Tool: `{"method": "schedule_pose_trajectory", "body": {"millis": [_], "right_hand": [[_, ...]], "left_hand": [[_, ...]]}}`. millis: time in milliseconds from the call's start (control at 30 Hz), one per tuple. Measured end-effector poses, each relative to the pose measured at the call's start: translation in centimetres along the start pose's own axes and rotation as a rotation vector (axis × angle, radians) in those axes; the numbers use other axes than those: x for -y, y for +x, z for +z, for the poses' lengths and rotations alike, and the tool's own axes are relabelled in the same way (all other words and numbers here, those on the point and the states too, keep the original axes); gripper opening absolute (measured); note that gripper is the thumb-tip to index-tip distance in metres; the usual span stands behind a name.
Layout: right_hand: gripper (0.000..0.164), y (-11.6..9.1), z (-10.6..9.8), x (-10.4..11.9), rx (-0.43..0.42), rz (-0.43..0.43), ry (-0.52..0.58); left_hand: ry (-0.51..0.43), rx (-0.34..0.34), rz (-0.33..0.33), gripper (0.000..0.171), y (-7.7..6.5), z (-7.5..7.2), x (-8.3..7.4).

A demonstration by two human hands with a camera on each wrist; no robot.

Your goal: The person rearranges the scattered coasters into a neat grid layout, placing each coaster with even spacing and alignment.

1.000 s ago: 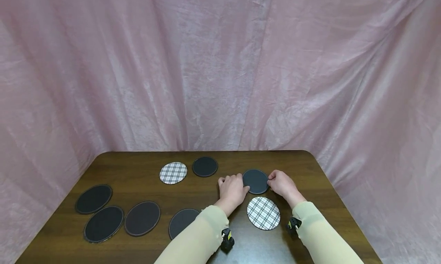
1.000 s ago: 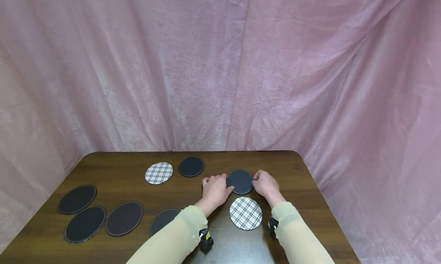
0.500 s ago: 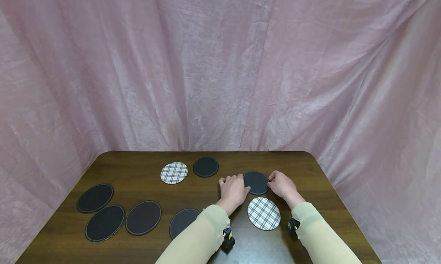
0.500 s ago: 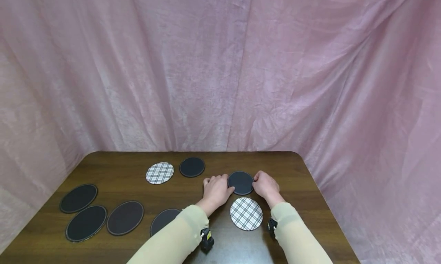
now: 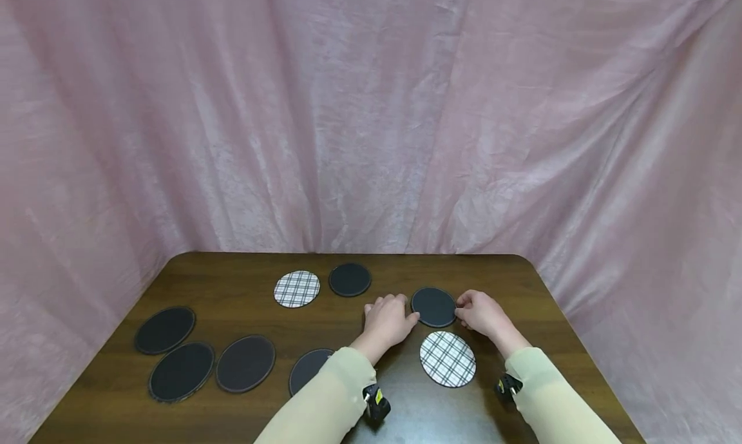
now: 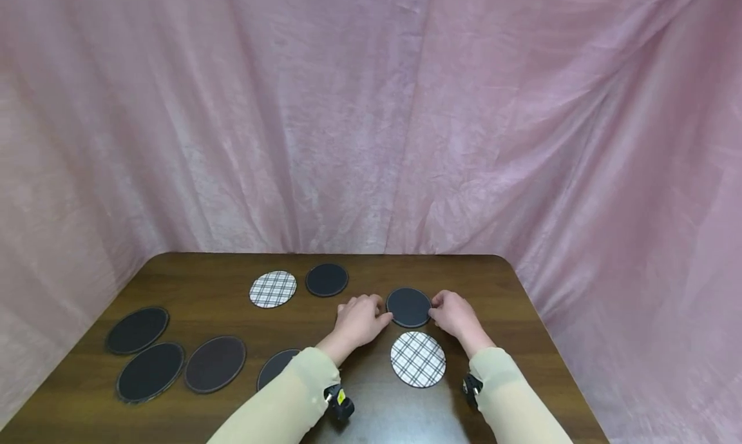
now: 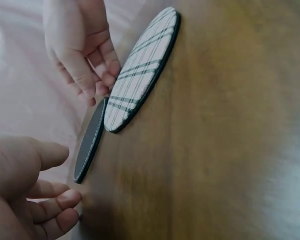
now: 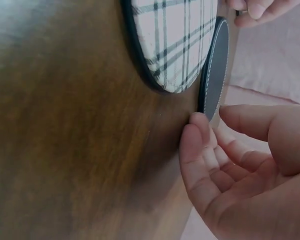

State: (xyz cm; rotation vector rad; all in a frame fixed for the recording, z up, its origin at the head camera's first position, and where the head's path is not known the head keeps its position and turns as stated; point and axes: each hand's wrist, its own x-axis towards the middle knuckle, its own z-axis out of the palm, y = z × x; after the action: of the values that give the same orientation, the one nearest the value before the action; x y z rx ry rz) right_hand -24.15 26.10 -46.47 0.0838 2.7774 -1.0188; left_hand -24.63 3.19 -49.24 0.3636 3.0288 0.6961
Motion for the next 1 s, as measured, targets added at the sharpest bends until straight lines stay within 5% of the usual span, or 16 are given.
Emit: {"method": "schedule_pose_trajectory", "body": {"millis": [367,700,1000], "right_hand": [[0.034,-3.2,0.6,0.1,-0.03,-0.068,-0.247],[0.04,-6.3,0.7,0.4,-0.029,-0.1,-0.312],[0.036,-7.8,1.7,0.2,-0.052,-0.112,-0.342]], "left_hand": [[0.075,-0.031,0.092,0.041,-3.7,-0.6,0.0],[0.086,-0.039,0.152,0.042,-6.9,-1.7,-0.4],[0.112,-0.05,0.188,0.043,-8.9,-0.6,-0.2]]}}
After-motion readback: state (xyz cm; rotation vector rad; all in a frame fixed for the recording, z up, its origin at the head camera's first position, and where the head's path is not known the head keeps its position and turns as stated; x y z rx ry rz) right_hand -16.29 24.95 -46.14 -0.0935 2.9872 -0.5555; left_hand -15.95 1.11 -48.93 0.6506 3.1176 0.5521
